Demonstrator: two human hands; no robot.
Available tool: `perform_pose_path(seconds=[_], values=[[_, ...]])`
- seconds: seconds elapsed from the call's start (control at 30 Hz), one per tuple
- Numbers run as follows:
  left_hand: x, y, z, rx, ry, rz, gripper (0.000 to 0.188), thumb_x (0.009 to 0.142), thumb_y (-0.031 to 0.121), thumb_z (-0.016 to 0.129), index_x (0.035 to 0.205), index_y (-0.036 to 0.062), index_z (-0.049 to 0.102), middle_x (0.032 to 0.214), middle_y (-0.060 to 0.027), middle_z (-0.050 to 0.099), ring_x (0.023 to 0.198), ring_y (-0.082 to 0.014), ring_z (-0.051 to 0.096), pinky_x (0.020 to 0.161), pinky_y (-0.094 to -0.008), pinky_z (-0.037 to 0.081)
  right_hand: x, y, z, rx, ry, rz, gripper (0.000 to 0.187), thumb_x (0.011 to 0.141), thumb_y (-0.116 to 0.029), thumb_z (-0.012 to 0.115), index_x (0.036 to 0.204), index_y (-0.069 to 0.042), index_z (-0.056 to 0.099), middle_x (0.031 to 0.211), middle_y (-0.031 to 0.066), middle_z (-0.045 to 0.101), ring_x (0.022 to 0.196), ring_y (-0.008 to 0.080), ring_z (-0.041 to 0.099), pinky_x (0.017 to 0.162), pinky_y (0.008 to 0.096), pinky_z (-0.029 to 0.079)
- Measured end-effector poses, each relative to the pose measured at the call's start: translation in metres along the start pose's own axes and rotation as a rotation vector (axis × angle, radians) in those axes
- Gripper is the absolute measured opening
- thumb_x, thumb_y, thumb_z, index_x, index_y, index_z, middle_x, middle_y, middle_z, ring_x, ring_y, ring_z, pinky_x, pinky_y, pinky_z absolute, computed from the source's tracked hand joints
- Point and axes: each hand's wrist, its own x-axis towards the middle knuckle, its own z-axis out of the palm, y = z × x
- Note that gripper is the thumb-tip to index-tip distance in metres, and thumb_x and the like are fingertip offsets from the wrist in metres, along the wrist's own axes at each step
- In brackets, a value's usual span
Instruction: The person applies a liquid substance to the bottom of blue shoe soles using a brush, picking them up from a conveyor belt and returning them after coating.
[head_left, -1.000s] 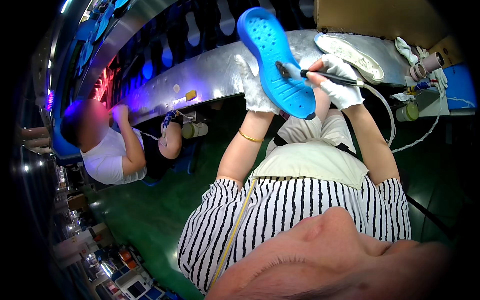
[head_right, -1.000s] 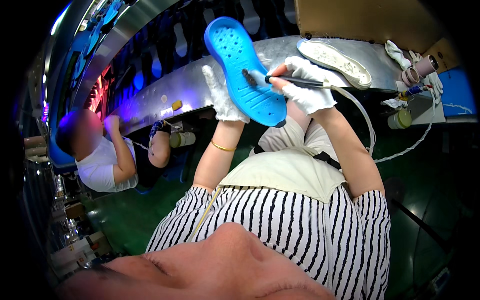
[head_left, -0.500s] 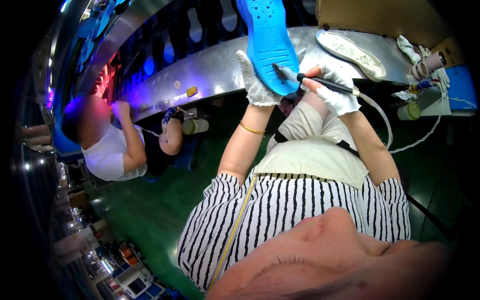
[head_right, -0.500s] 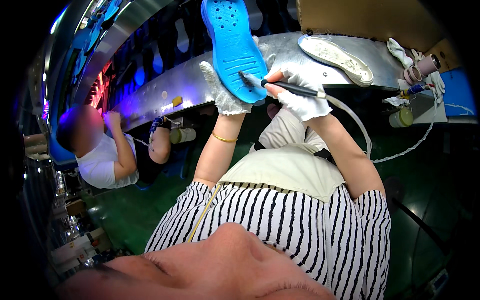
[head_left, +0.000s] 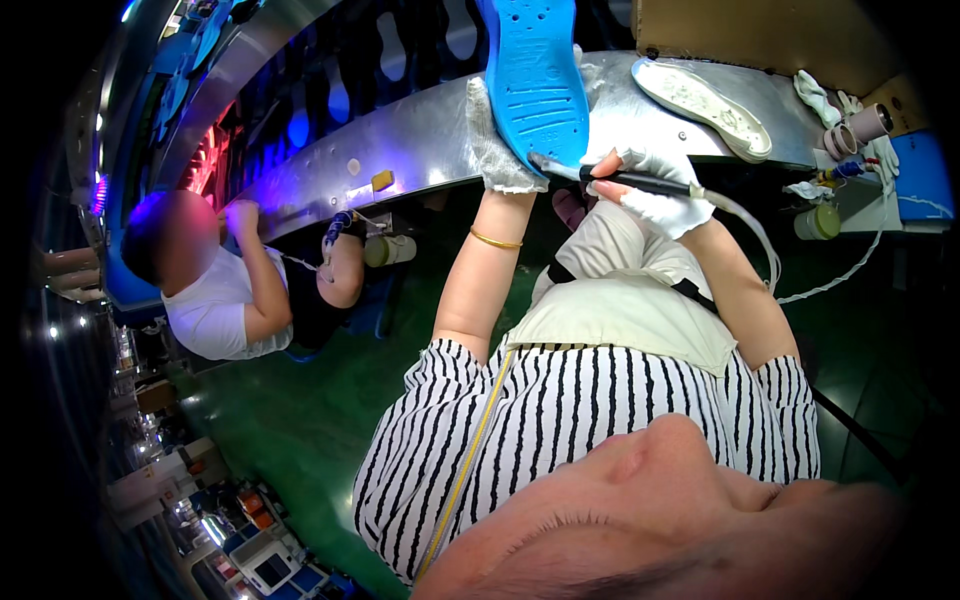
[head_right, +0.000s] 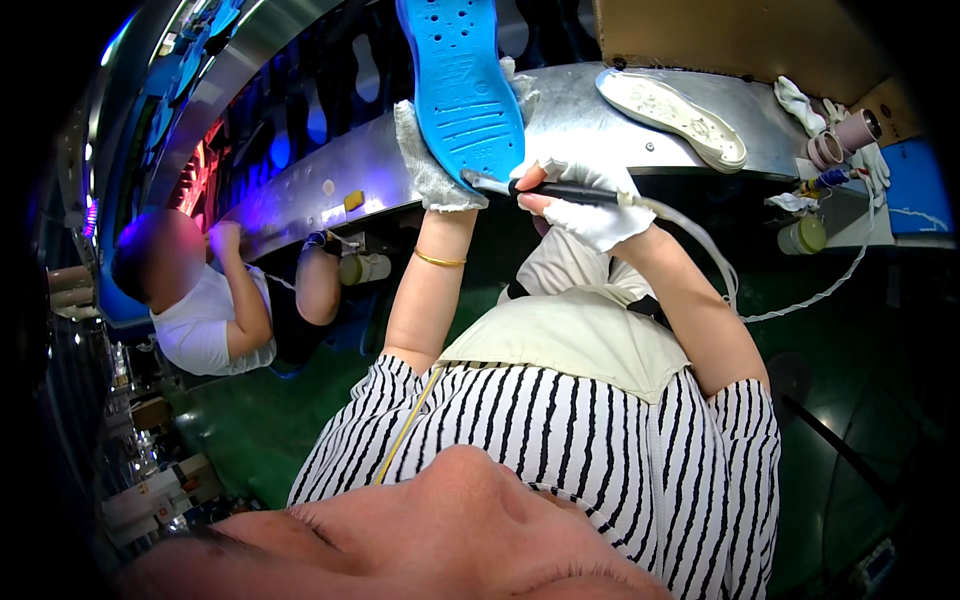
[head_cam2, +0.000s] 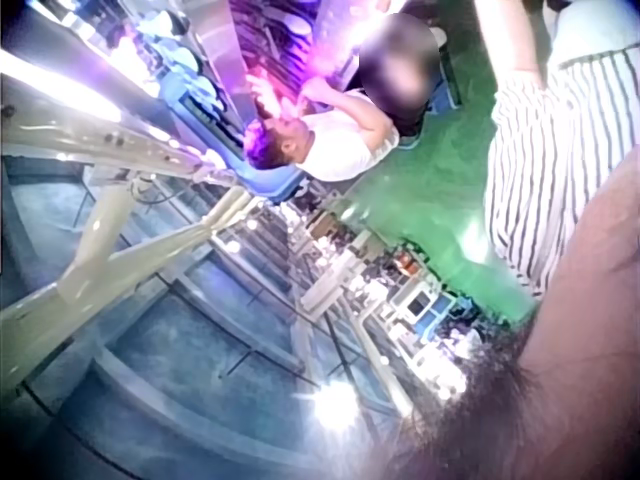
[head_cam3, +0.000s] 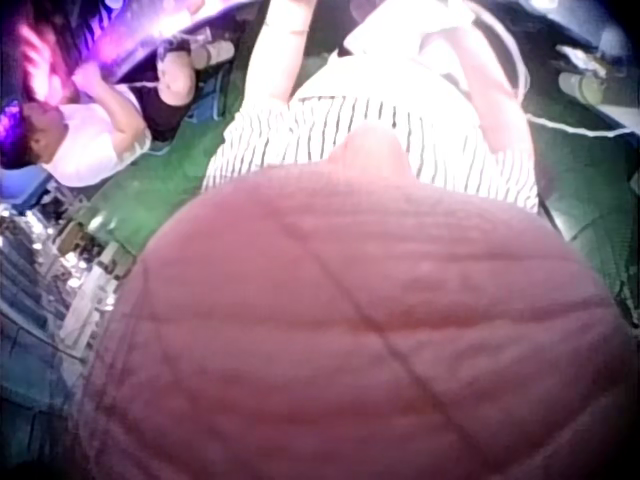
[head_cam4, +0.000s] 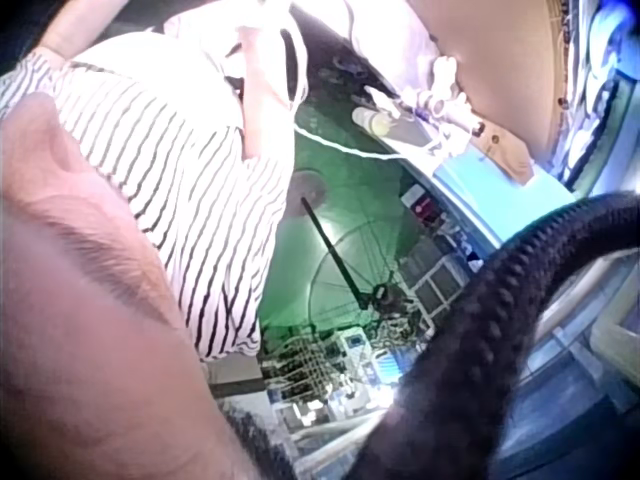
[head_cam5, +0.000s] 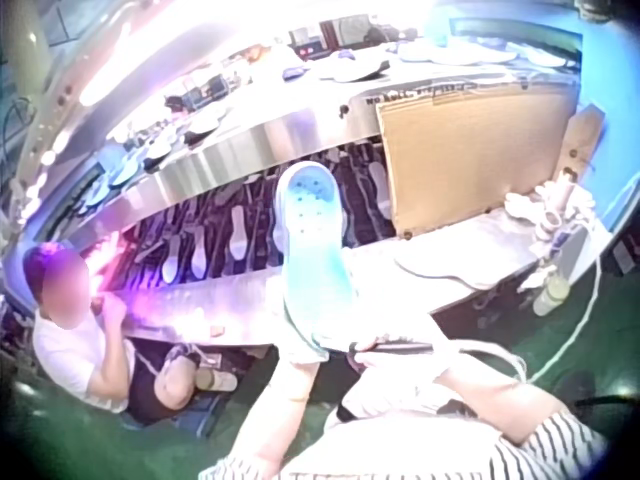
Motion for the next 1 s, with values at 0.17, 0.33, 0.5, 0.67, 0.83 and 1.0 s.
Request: perform_pose_path(seconds=[0.17, 0.33, 0.5, 0.67, 0.83, 1.0], values=[[-0.001, 0.004, 0.005, 0.093, 0.089, -0.038, 0.084, 0.082, 0.064, 0.042, 0.140, 0.0058, 0.028, 0.139, -0.0251, 0.032, 0.123, -0.0386, 0.041, 0.103, -0.0498, 0.034, 0.010, -0.004, -0.011, -0.139, 0.045, -0.092, 0.011, 0.078, 0.002, 0.065, 0.087, -0.002, 0.061, 0.087, 0.0075, 0.061, 0.074, 0.0135, 0.060, 0.069, 0.0261, 0.050], [0.002, 0.014, 0.000, 0.054, 0.080, -0.111, 0.076, 0.084, 0.057, 0.046, 0.135, 0.0015, 0.036, 0.133, -0.0220, 0.042, 0.118, -0.0355, 0.047, 0.099, -0.0485, 0.039, 0.001, -0.001, -0.006, -0.219, -0.062, -0.121, 0.012, 0.073, 0.003, 0.066, 0.084, -0.001, 0.062, 0.077, 0.0067, 0.063, 0.071, 0.0138, 0.059, 0.068, 0.0266, 0.049], [0.004, 0.015, 0.010, 0.020, 0.187, -0.098, 0.064, 0.086, 0.052, 0.049, 0.125, 0.0017, 0.049, 0.121, -0.0187, 0.054, 0.105, -0.0323, 0.056, 0.092, -0.0455, 0.046, -0.004, 0.000, -0.014, -0.019, -0.129, 0.122, 0.011, 0.076, -0.001, 0.067, 0.084, -0.002, 0.061, 0.085, 0.0055, 0.062, 0.075, 0.0126, 0.060, 0.073, 0.0268, 0.049], [0.005, 0.023, -0.004, 0.040, 0.273, -0.141, 0.059, 0.087, 0.049, 0.050, 0.121, -0.0002, 0.052, 0.118, -0.0187, 0.056, 0.100, -0.0317, 0.058, 0.089, -0.0437, 0.047, 0.013, -0.022, -0.010, -0.282, -0.016, -0.185, 0.014, 0.075, 0.003, 0.065, 0.085, -0.004, 0.057, 0.083, 0.0058, 0.059, 0.079, 0.0143, 0.059, 0.072, 0.0273, 0.048], [0.012, 0.023, 0.002, 0.079, 0.253, -0.154, 0.062, 0.086, 0.050, 0.049, 0.122, -0.0011, 0.050, 0.118, -0.0193, 0.056, 0.101, -0.0311, 0.058, 0.089, -0.0431, 0.047, 0.017, -0.009, -0.005, -0.431, -0.076, -0.248, 0.016, 0.069, 0.003, 0.066, 0.081, -0.005, 0.058, 0.084, 0.0076, 0.060, 0.079, 0.0180, 0.058, 0.072, 0.0286, 0.047], [0.011, 0.024, 0.019, 0.128, 0.161, -0.150, 0.068, 0.087, 0.054, 0.044, 0.127, -0.0005, 0.047, 0.121, -0.0209, 0.054, 0.106, -0.0326, 0.056, 0.093, -0.0438, 0.045, 0.009, 0.001, -0.002, 0.019, -0.175, 0.155, 0.012, 0.073, -0.001, 0.070, 0.082, -0.005, 0.062, 0.081, 0.0026, 0.063, 0.070, 0.0093, 0.058, 0.067, 0.0234, 0.049]])
